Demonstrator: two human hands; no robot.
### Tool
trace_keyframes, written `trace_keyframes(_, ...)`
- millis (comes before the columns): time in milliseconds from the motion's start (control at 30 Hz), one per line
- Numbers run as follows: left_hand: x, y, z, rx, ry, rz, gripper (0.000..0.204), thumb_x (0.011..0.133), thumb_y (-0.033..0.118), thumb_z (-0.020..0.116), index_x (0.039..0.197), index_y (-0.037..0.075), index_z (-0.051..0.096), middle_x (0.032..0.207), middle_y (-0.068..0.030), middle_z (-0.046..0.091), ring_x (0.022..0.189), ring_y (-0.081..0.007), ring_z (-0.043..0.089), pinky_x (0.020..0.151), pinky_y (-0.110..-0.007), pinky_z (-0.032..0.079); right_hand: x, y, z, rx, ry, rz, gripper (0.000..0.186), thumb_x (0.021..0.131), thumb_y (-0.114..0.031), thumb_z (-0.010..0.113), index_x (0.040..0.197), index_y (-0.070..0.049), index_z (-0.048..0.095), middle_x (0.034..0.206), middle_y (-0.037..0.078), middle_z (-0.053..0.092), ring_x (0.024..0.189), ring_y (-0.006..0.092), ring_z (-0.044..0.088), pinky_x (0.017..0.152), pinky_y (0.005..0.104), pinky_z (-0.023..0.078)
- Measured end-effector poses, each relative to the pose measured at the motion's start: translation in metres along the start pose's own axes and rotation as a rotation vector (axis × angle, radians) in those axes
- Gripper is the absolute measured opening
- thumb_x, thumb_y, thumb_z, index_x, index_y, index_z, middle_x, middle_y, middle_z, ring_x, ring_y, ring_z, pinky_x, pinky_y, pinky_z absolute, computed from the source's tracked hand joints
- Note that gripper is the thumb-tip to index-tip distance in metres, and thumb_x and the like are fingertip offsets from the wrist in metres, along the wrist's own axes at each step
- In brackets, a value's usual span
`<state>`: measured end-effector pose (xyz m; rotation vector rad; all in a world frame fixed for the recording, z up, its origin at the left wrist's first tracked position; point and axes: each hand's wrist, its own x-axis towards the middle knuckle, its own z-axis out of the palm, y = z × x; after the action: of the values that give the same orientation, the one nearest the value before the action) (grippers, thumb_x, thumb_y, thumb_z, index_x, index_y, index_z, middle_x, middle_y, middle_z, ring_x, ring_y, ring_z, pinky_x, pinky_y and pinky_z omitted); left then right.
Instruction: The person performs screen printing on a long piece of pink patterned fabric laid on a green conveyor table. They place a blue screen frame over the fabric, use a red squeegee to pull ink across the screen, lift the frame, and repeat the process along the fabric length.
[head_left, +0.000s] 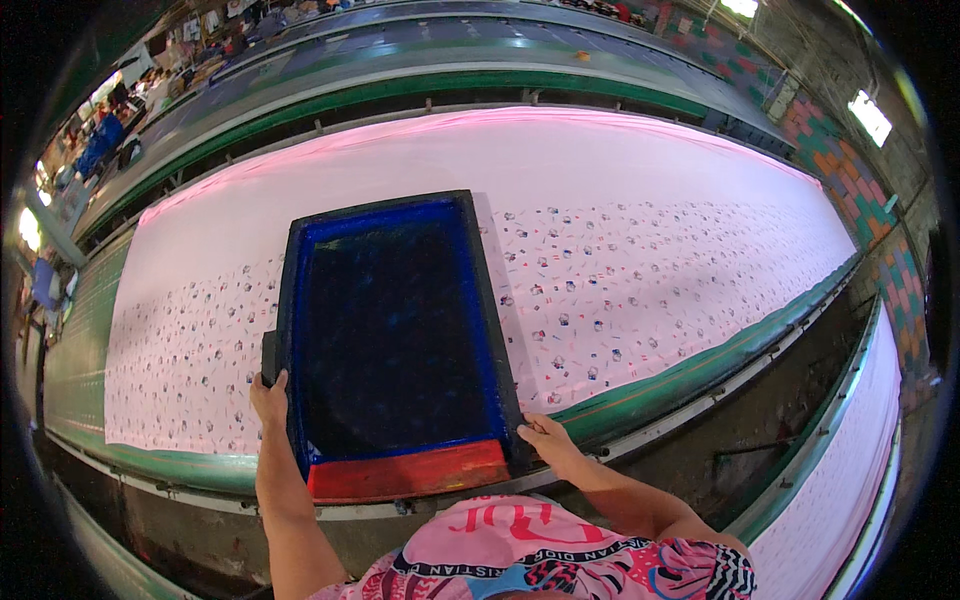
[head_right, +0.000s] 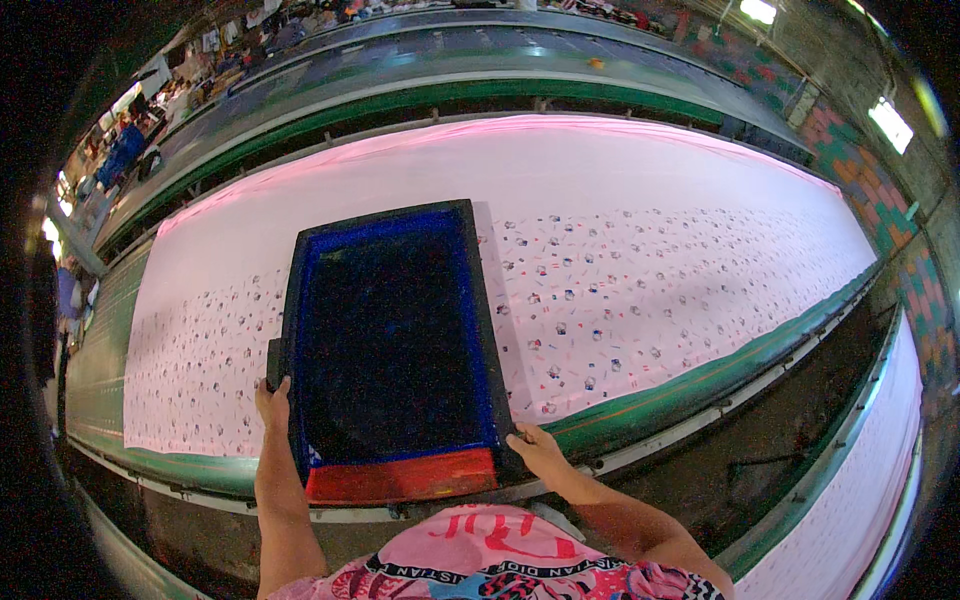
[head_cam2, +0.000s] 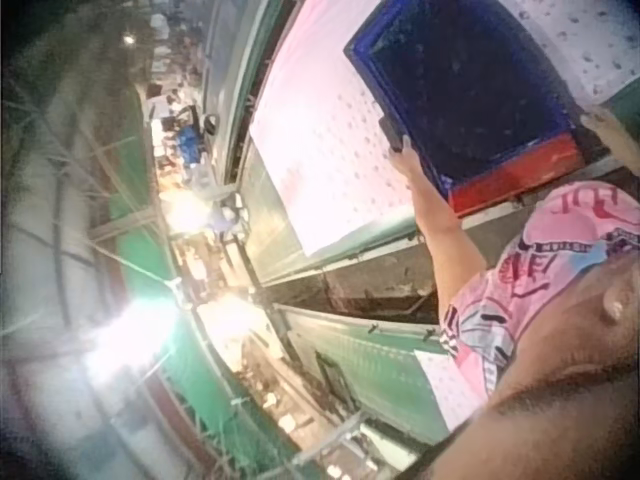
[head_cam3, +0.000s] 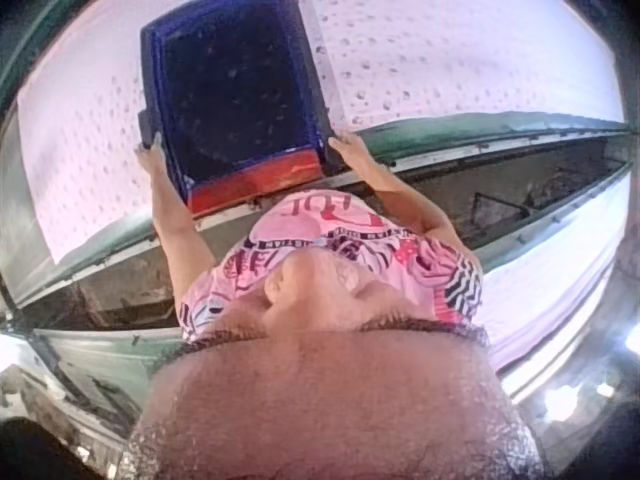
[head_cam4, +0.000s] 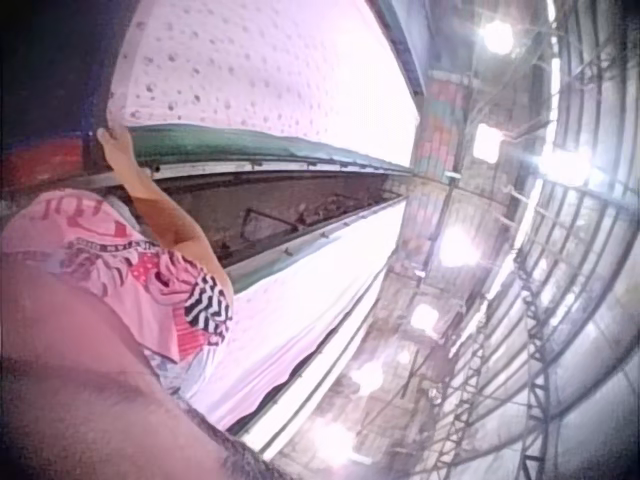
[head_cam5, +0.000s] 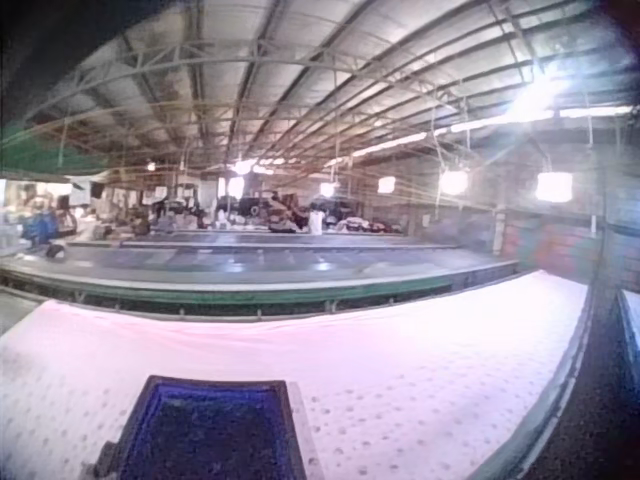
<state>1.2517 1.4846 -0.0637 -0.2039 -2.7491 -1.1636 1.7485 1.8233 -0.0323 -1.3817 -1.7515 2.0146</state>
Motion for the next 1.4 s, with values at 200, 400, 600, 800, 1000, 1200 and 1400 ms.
trace_keyframes(200,0.000,-0.012,0.001,-0.112,0.009,-0.016,0.038,0.090,0.025,0.090,0.106,-0.006,0.076,0.093,-0.0218,0.078,0.087,-0.0389,0.074,0.084,-0.048,0.057,0.009,0.020,0.018,0.276,0.020,-0.142,0.045,0.105,-0.019,0.081,0.141,0.006,0.071,0.116,0.002,0.072,0.108,0.0125,0.065,0.099,0.0284,0.052)
trace_keyframes(400,-0.005,-0.002,-0.005,-0.192,-0.054,-0.046,0.031,0.091,0.020,0.089,0.105,-0.005,0.077,0.090,-0.0144,0.078,0.082,-0.0261,0.071,0.080,-0.041,0.055,-0.021,-0.009,0.015,0.179,0.126,0.057,0.040,0.107,-0.026,0.077,0.140,-0.004,0.076,0.115,-0.005,0.074,0.105,0.0072,0.064,0.090,0.0286,0.050)
trace_keyframes(600,0.006,0.010,-0.014,-0.394,-0.144,-0.190,0.024,0.091,0.015,0.086,0.105,-0.004,0.079,0.089,-0.0039,0.076,0.077,-0.0160,0.067,0.073,-0.035,0.052,-0.036,-0.045,0.004,0.222,0.035,-0.111,0.038,0.105,-0.034,0.078,0.126,-0.002,0.079,0.096,-0.007,0.068,0.088,0.0058,0.057,0.075,0.0281,0.045)
trace_keyframes(800,-0.015,0.062,0.010,-0.525,-0.166,-0.264,0.022,0.093,0.011,0.084,0.108,-0.003,0.079,0.092,-0.0064,0.076,0.077,-0.0178,0.067,0.073,-0.037,0.053,-0.009,-0.054,-0.062,0.022,0.128,-0.304,0.033,0.107,-0.032,0.075,0.103,0.001,0.074,0.088,-0.007,0.060,0.083,0.0059,0.050,0.070,0.0310,0.041)
trace_keyframes(1000,-0.068,0.159,0.087,-0.596,-0.135,-0.171,0.021,0.092,0.009,0.085,0.109,-0.002,0.078,0.096,-0.0065,0.077,0.082,-0.0192,0.067,0.079,-0.037,0.054,0.023,-0.072,-0.174,-0.027,0.293,-0.393,0.037,0.104,-0.033,0.078,0.108,0.004,0.073,0.086,-0.003,0.063,0.082,0.0095,0.054,0.074,0.0320,0.047)
trace_keyframes(1200,-0.163,0.295,0.187,-0.672,-0.123,-0.134,0.024,0.090,0.006,0.087,0.111,-0.003,0.078,0.101,-0.0084,0.078,0.086,-0.0203,0.069,0.082,-0.037,0.054,0.082,-0.047,-0.350,-0.153,0.383,-0.373,0.031,0.105,-0.017,0.077,0.128,0.004,0.076,0.102,0.000,0.075,0.093,0.0086,0.065,0.086,0.0271,0.053)
trace_keyframes(1400,-0.285,0.425,0.268,-0.580,-0.160,-0.104,0.028,0.089,0.004,0.087,0.113,-0.006,0.077,0.104,-0.0112,0.079,0.089,-0.0230,0.070,0.084,-0.038,0.055,0.109,-0.017,-0.518,-0.107,0.453,-0.257,0.043,0.098,-0.029,0.083,0.131,-0.001,0.078,0.100,0.012,0.081,0.091,0.0194,0.074,0.083,0.0374,0.058)
